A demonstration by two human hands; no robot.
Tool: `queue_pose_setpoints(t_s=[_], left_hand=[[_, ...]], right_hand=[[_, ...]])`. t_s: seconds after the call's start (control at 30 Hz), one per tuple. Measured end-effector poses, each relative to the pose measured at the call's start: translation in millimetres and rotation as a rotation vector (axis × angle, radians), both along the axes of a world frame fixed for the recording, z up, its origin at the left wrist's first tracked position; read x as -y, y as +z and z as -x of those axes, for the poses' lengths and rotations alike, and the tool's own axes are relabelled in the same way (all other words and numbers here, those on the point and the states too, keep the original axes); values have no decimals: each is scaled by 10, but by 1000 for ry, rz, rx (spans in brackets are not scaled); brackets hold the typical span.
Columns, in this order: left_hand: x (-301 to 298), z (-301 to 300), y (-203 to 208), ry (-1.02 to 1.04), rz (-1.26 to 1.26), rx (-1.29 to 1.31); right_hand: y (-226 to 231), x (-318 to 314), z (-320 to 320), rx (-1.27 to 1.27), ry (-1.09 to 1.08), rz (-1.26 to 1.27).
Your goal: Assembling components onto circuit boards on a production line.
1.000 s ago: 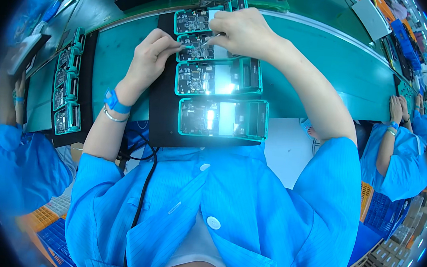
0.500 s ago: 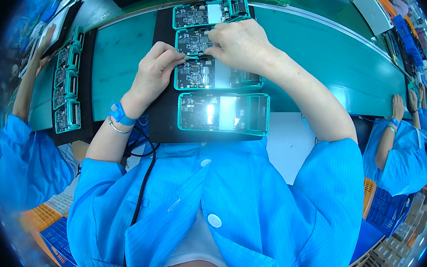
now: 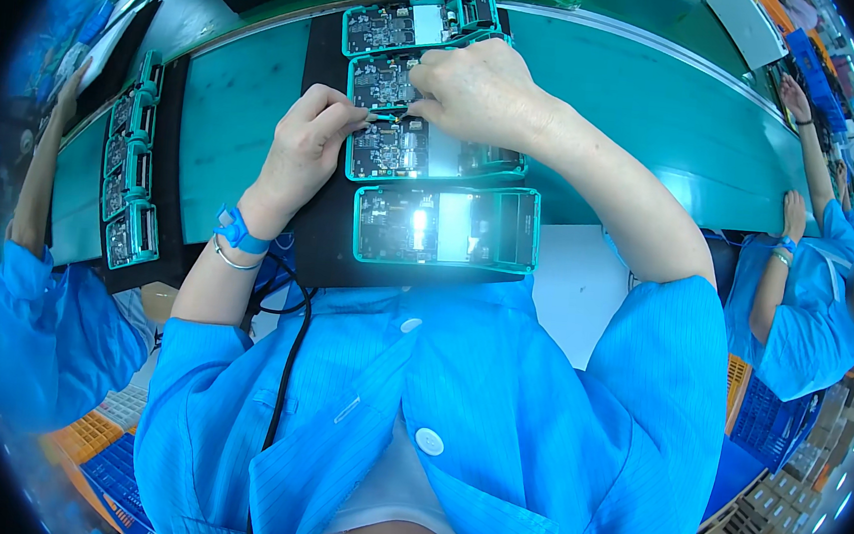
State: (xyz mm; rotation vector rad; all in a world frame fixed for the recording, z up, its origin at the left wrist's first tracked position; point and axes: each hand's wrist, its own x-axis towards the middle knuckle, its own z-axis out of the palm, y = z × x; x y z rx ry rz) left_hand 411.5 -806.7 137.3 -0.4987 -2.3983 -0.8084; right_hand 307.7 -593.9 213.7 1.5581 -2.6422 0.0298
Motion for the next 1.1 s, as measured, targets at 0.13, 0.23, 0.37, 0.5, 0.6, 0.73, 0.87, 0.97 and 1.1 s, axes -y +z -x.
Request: queue_pose_setpoints(t_s=[0.13,0.23,0.37,0.5,0.6,0.73,0.87,0.97,1.1], left_hand=[[1,-9,-2,0,16,-7],[-11,-19,18,1,21,-5],[-13,-17,22,3,33,-7],[-14,-13,18,6,48,-24],[-18,-16,21,5,55,-30],[-23,-15,18,5,60,-35],[-23,-18,17,3,58,-32],[-22,-12,19,1,65,-40],[-17,-8,19,-9,53,-44]], right_hand=[[-2,3,-6,11,8,-2],[-62,-23,12,-21,46,48],[-96,-28,28,-69,97,86],[-100,-19,21,-100,118,100],[-94,-22,17,-97,117,74],[-99,-18,19,-83,118,77],[-92,-15,21,-52,98,66],[-90,-8,14,-53,91,63],[-44,16,9,-39,96,52]])
